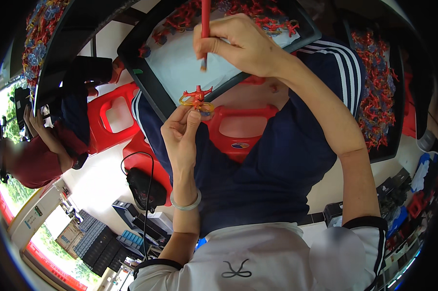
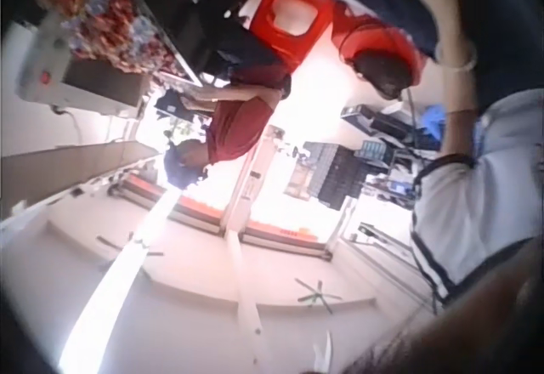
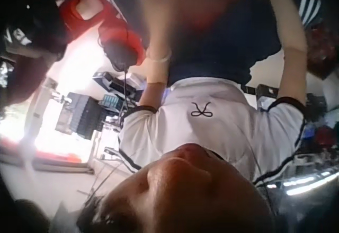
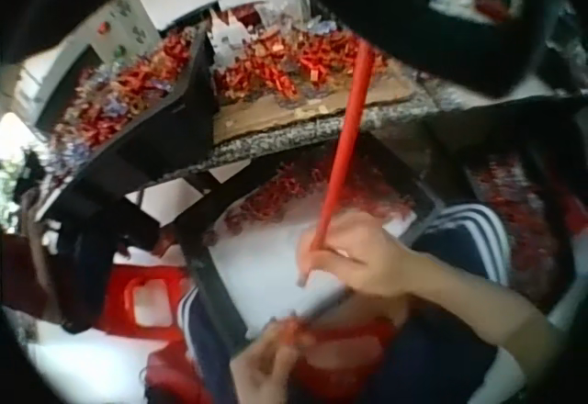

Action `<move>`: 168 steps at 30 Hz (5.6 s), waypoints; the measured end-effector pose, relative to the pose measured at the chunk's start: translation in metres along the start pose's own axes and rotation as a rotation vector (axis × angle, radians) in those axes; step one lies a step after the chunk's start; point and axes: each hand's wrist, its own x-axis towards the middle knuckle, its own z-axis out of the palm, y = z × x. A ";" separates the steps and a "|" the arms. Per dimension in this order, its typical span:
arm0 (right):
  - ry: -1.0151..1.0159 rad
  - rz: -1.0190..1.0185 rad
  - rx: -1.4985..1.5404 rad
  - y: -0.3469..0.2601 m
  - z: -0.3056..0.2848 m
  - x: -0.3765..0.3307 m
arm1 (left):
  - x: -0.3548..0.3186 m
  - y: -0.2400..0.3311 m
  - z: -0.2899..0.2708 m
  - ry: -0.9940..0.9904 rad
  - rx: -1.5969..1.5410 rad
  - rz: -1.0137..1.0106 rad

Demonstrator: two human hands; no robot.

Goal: Paint small figurines using a brush.

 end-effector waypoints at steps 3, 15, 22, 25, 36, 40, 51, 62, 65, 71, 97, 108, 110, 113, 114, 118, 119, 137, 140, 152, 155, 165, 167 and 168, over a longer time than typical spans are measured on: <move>0.018 0.046 -0.054 0.001 -0.006 -0.001 | -0.002 -0.004 -0.001 0.057 -0.020 0.027; -0.052 -0.023 0.223 -0.008 0.009 -0.004 | -0.006 -0.012 0.004 0.041 -0.215 0.057; -0.108 -0.035 0.250 -0.011 0.001 -0.004 | -0.008 -0.015 0.005 0.026 -0.261 0.028; -0.177 -0.036 0.206 -0.008 -0.002 -0.005 | -0.007 -0.016 0.006 0.031 -0.270 0.035; -0.099 -0.011 0.201 -0.014 -0.006 -0.006 | -0.007 -0.012 0.007 -0.066 -0.417 -0.020; -0.094 0.001 0.285 -0.010 -0.005 -0.006 | -0.005 -0.008 0.006 -0.067 -0.438 -0.032; -0.014 0.028 0.282 -0.007 -0.001 -0.005 | -0.007 -0.009 0.006 -0.095 -0.463 -0.071; -0.132 0.029 -0.001 -0.007 -0.007 -0.006 | -0.007 -0.011 0.005 0.042 -0.286 -0.009; 0.124 -0.014 0.017 0.003 0.000 -0.006 | -0.007 -0.008 0.007 0.076 -0.232 0.036; -0.146 0.220 0.168 -0.007 0.036 -0.007 | -0.006 -0.004 0.014 0.291 0.182 0.258; -0.150 0.152 0.267 0.003 0.035 -0.005 | -0.003 -0.008 -0.008 0.037 -0.353 0.179; 0.005 -0.022 0.241 -0.005 0.012 -0.006 | -0.002 -0.015 -0.021 -0.007 -0.497 0.068; -0.014 0.000 0.268 -0.004 0.012 -0.006 | -0.003 -0.016 -0.021 -0.067 -0.392 0.011; -0.086 0.035 0.314 -0.001 0.013 -0.005 | -0.003 -0.013 -0.013 -0.054 -0.287 -0.011; -0.126 0.045 0.293 0.000 0.011 -0.004 | -0.003 -0.013 -0.012 -0.060 -0.288 -0.013; -0.073 0.005 0.140 0.005 -0.005 -0.002 | -0.005 -0.012 -0.013 -0.053 -0.276 -0.068; -0.053 -0.027 0.156 0.006 -0.009 -0.003 | -0.005 -0.011 -0.013 -0.045 -0.270 -0.088; -0.068 -0.013 0.275 -0.008 0.014 -0.007 | -0.009 -0.021 -0.002 0.296 0.240 0.258; -0.048 -0.076 0.189 -0.007 0.017 -0.008 | -0.008 -0.021 0.001 0.291 0.271 0.247; 0.068 -0.079 0.120 -0.003 0.016 -0.007 | -0.009 -0.013 0.000 0.217 0.256 0.198; -0.033 -0.038 0.190 -0.007 0.016 -0.006 | -0.010 -0.010 0.001 0.191 0.248 0.193; -0.072 -0.056 0.089 -0.013 0.030 -0.010 | -0.006 -0.007 0.009 0.274 0.349 0.287; -0.094 -0.122 -0.027 -0.013 0.035 -0.012 | -0.008 -0.006 0.007 0.282 0.473 0.269; -0.073 -0.161 -0.093 -0.014 0.033 -0.012 | -0.008 -0.007 0.007 0.283 0.473 0.269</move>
